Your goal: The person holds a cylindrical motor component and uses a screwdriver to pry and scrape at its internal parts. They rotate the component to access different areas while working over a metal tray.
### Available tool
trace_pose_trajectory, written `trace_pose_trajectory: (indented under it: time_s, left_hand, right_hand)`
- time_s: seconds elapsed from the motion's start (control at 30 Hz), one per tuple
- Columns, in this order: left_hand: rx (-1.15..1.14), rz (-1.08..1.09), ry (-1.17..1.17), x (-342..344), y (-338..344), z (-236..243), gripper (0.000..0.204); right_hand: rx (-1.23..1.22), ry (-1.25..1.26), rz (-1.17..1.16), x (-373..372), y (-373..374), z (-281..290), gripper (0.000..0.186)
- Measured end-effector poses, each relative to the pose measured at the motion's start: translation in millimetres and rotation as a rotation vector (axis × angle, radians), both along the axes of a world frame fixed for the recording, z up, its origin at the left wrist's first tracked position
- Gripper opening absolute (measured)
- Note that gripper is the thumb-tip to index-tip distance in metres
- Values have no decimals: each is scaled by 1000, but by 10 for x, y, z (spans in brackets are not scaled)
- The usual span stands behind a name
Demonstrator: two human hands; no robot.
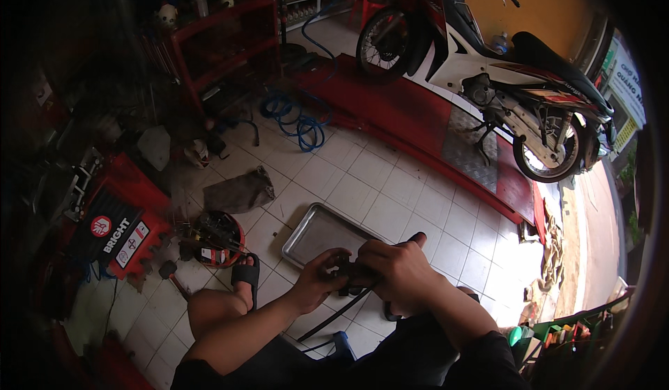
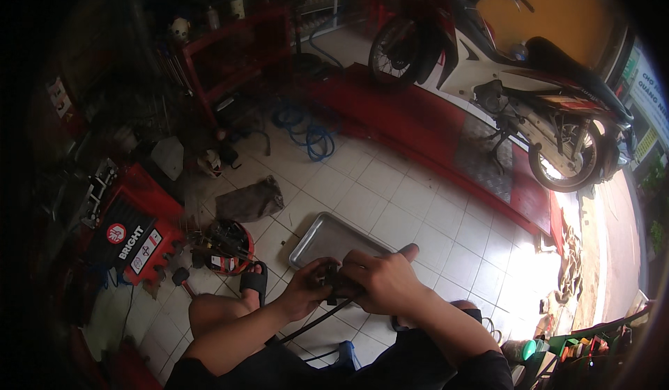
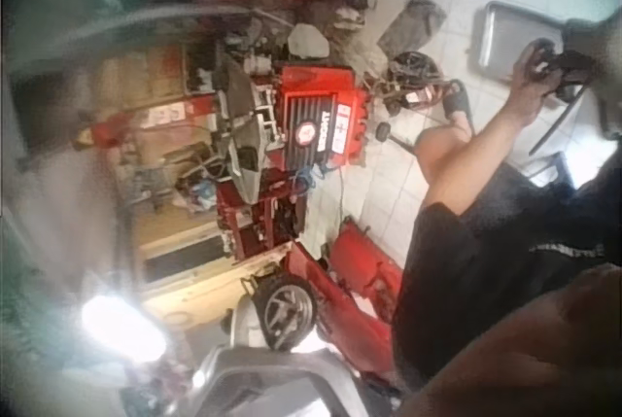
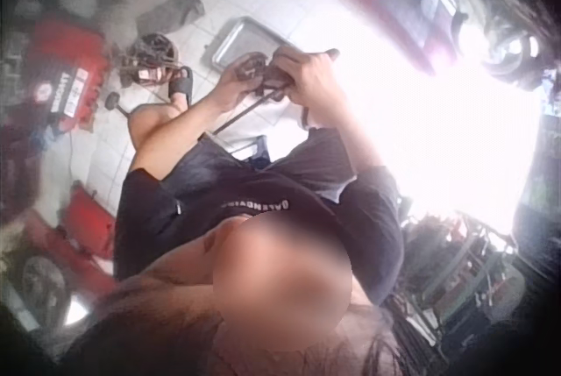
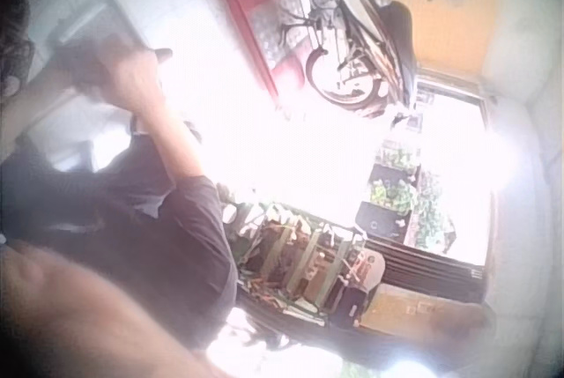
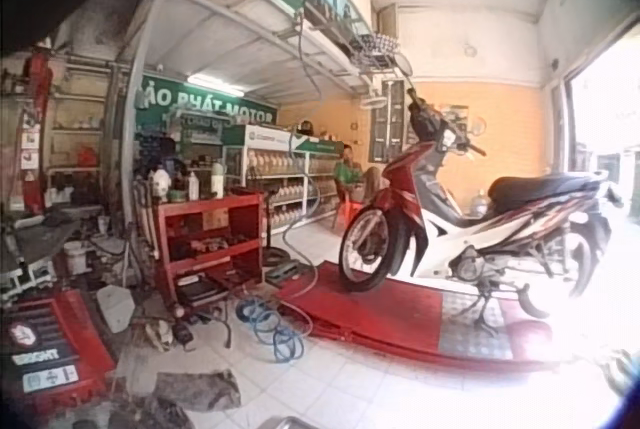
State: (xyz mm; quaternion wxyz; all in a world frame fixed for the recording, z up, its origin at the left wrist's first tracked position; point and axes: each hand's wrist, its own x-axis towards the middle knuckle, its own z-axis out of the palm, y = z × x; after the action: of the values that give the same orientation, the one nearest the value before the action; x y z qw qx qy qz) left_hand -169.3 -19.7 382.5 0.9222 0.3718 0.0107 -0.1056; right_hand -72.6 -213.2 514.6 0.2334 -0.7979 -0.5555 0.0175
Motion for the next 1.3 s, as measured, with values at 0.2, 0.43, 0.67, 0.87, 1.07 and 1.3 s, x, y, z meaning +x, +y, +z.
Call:
trace_pose_trajectory:
  time_s: [0.2,0.43,0.67,0.87,1.07,1.3]
  left_hand:
    - [127,-54,-121,3,-20,0,55]
    - [174,25,-67,49,-140,-180,56]
    - [132,86,-95,-51,271,-84,68]
    - [153,15,-94,15,135,-2,66]
    - [158,21,-41,-14,175,23,66]
    - [184,2,-11,20,141,42,66]
  right_hand:
    - [39,-24,-113,-217,77,-94,18]
    - [165,-88,-38,-297,130,-227,17]
    - [38,-5,-37,-72,265,-210,33]
    - [15,22,21,-10,29,-242,35]
    - [49,30,19,-33,34,-294,37]
    - [-20,45,59,18,-21,-350,36]
